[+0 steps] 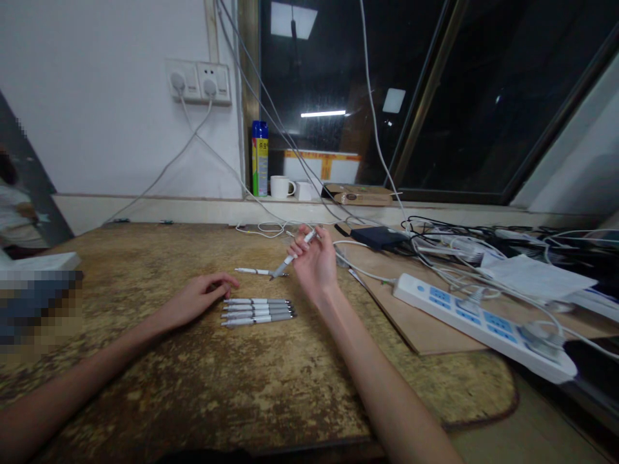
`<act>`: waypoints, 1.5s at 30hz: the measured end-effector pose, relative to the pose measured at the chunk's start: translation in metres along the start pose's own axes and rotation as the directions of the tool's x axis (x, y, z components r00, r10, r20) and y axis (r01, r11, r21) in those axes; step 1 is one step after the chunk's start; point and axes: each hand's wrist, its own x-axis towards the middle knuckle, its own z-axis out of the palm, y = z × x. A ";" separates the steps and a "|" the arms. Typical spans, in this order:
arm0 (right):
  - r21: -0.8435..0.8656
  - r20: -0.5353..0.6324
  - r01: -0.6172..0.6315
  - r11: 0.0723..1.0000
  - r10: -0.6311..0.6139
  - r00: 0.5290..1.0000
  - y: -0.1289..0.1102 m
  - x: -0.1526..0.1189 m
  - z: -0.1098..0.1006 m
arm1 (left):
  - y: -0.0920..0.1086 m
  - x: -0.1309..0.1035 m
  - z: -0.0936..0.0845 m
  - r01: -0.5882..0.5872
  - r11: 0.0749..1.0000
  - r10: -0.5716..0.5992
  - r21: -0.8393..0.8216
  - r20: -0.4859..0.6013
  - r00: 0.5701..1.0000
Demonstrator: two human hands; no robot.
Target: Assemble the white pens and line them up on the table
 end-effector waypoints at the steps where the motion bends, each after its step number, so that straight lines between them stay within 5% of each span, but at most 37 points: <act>1: -0.009 -0.002 0.004 1.000 -0.004 1.000 0.000 0.000 0.000 | 0.000 0.000 0.000 -0.003 1.000 0.003 -0.009 0.002 1.000; 15: -0.010 0.073 0.035 0.999 -0.034 0.997 -0.008 -0.007 0.009 | -0.004 0.001 0.001 -0.015 1.000 0.015 -0.016 0.000 1.000; 22: -0.235 0.150 0.049 0.971 -0.014 0.989 0.003 -0.007 0.016 | 0.009 -0.002 0.001 -0.049 0.991 0.041 -0.126 -0.061 0.997; 26: -0.549 0.258 0.168 0.819 -0.025 0.966 0.016 -0.008 0.009 | 0.016 -0.003 0.001 -0.085 0.980 0.070 -0.180 -0.093 0.993; 32: -0.812 0.444 0.306 0.497 0.184 0.877 0.026 -0.018 0.007 | 0.018 -0.002 0.004 -0.165 0.944 0.150 -0.285 -0.073 0.986; 37: -0.855 0.457 0.321 0.408 0.298 0.838 0.031 -0.024 0.009 | 0.019 -0.002 0.003 -0.170 0.959 0.179 -0.225 0.021 0.984; 42: -0.932 0.343 0.277 0.232 0.328 0.880 0.029 -0.019 -0.006 | 0.009 0.000 -0.002 -0.124 0.991 0.124 -0.046 -0.001 0.992; 45: -0.942 0.335 0.300 0.151 0.369 0.867 0.029 -0.014 -0.018 | 0.005 0.001 -0.003 -0.116 0.993 0.116 0.031 0.007 0.993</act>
